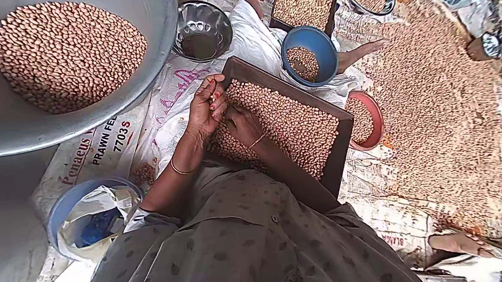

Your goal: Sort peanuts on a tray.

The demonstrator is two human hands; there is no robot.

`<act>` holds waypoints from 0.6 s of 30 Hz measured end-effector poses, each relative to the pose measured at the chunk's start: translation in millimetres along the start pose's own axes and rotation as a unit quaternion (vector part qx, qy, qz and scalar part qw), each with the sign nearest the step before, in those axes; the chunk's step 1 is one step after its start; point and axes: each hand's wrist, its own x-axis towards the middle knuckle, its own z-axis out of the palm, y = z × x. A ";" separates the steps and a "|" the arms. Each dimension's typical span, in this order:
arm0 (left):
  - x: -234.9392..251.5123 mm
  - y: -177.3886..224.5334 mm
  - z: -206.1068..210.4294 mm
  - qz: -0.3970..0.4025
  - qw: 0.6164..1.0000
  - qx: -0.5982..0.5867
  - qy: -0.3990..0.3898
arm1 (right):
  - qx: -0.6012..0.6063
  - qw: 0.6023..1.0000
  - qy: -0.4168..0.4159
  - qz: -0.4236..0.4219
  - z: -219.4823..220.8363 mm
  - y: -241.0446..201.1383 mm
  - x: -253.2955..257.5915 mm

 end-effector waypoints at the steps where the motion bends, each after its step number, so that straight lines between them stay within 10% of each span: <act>1: -0.8 -0.2 0.2 -0.004 1.000 0.006 -0.004 | -0.021 1.000 -0.004 -0.005 0.8 -0.8 -2.4; 6: -33.8 6.8 34.6 -0.038 0.993 0.106 0.026 | -0.080 0.993 0.073 -0.046 19.1 3.8 -13.0; 10: -46.1 8.6 27.4 -0.077 0.977 0.199 0.005 | 0.079 0.988 0.128 0.043 -14.9 14.6 -6.4; 15: -20.0 1.2 13.0 -0.228 0.923 0.308 -0.040 | 0.412 0.890 0.192 -0.029 -66.3 27.4 -16.0; 18: -0.5 -2.0 7.9 -0.291 0.920 0.250 -0.081 | 0.378 0.894 0.240 0.025 -81.1 63.5 -14.4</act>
